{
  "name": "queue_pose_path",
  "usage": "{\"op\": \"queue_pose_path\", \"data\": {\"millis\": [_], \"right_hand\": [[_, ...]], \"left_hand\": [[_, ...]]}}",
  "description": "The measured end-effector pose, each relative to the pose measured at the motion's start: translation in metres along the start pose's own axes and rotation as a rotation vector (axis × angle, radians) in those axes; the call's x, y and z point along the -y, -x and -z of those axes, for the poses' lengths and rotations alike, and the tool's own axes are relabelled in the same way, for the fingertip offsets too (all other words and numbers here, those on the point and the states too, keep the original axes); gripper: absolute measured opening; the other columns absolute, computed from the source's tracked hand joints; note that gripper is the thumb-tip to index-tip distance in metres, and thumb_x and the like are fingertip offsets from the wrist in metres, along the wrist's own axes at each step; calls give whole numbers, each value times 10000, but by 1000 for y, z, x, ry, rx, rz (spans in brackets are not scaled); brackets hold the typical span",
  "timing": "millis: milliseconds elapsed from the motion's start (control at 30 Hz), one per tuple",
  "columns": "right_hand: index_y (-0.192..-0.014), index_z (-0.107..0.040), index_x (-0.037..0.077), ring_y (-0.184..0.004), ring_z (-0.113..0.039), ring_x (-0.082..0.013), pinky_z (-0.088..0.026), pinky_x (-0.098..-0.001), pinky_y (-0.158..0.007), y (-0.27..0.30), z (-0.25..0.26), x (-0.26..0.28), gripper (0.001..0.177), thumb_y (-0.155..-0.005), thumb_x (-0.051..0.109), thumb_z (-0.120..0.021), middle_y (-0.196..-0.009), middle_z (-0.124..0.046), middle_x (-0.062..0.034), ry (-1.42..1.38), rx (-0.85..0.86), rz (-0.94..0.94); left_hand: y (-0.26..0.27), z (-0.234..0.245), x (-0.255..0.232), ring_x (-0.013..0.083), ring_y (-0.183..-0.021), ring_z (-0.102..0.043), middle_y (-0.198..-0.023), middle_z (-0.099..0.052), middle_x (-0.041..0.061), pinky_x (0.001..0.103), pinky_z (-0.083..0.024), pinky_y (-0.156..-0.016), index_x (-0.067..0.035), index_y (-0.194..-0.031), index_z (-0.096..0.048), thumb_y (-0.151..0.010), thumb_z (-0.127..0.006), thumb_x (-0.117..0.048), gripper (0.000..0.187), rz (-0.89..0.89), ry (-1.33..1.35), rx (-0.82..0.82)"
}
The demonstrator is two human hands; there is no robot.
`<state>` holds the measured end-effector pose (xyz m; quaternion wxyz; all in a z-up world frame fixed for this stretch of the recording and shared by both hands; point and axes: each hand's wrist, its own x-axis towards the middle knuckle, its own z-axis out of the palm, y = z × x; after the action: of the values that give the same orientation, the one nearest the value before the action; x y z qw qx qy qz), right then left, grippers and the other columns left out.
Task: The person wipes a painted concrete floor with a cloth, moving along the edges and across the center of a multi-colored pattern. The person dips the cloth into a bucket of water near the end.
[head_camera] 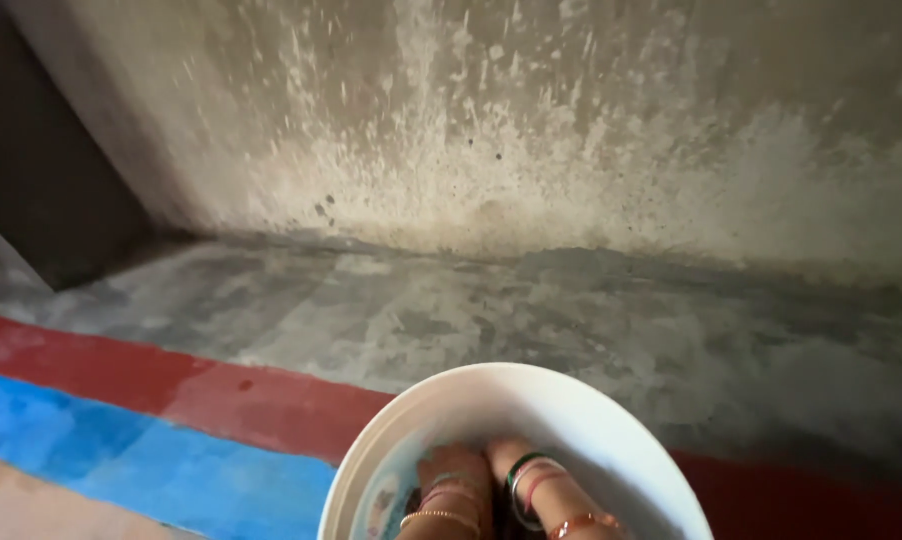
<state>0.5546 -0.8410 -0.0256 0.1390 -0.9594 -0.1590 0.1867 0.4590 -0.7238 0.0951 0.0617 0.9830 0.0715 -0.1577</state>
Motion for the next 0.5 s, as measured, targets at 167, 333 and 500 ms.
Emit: {"op": "queue_pose_path", "data": {"millis": [167, 333, 500], "right_hand": [[-1195, -739, 76, -1235, -643, -365, -502, -463, -1049, 16, -21, 1, 388, -940, 220, -484, -1272, -671, -230, 215, 181, -1], [-1196, -740, 85, -1233, -643, -360, -505, -456, -1045, 57, -17, 20, 381, -924, 236, -520, -1273, -672, -220, 212, 273, -16], [-1197, -740, 94, -1231, -642, -356, -508, -449, -1041, 88, -23, 7, 378, -908, 252, -555, -1274, -674, -210, 232, 329, -76]], "left_hand": [[-1, 4, -1, 336, -1265, -634, -1345, -687, 103, 467, -526, -1022, -186, -1192, -772, -951, -653, -307, 294, 12, 16, 114], [7, 48, -4, 337, -1257, -636, -1337, -686, 109, 462, -526, -1018, -178, -1187, -772, -949, -650, -295, 292, -16, 9, 116], [14, 52, -1, 338, -1250, -639, -1328, -686, 115, 456, -527, -1015, -169, -1182, -772, -947, -646, -282, 290, -74, 32, 147]]}}
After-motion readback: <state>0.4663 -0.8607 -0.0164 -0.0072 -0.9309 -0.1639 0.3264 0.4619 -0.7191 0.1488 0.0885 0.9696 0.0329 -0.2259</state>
